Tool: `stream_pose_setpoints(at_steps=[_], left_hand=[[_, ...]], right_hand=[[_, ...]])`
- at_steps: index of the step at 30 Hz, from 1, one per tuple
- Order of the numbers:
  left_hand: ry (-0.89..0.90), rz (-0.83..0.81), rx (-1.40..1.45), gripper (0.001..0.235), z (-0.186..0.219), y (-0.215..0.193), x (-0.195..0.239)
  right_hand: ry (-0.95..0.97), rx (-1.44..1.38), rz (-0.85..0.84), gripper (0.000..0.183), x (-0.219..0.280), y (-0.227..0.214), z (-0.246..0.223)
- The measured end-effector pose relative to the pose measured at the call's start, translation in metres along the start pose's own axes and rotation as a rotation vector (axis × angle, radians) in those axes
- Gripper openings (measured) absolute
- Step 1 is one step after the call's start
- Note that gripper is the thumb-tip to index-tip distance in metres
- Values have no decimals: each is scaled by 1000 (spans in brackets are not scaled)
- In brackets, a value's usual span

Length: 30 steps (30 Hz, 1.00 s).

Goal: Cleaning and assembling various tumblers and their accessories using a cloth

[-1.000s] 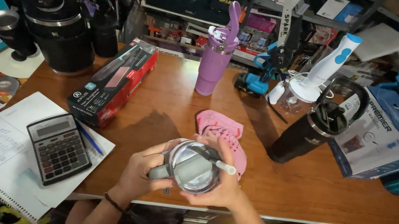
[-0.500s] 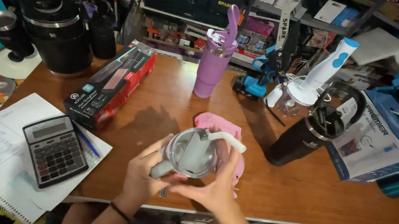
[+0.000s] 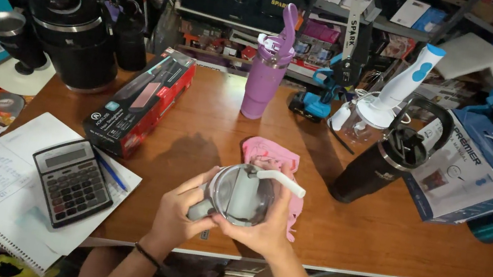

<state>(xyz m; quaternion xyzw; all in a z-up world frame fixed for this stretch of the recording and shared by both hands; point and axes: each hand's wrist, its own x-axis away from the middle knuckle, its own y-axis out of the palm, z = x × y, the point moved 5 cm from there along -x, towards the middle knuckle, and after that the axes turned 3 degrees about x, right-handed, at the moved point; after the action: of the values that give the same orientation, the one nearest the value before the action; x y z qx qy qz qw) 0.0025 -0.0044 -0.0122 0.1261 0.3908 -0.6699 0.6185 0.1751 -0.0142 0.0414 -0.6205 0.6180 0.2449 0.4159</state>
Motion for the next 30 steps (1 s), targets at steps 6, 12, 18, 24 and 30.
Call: stream_pose_setpoints(at_steps=[6, 12, 18, 24, 30], left_hand=[[-46, -74, 210, 52, -3, -15, -13], [-94, -22, 153, 61, 2, -15, -11], [-13, -34, 175, 37, 7, -14, -3], [24, -44, 244, 46, -11, -15, 17], [37, -51, 201, 51, -10, -19, 23]], right_hand=[[-191, -226, -154, 138, -30, -31, -27], [-36, -143, -168, 122, -43, -49, -12], [-59, -216, -61, 112, -36, -61, -20], [-17, -331, 301, 117, -30, -102, -57], [-307, 37, 462, 109, -9, -167, -59]])
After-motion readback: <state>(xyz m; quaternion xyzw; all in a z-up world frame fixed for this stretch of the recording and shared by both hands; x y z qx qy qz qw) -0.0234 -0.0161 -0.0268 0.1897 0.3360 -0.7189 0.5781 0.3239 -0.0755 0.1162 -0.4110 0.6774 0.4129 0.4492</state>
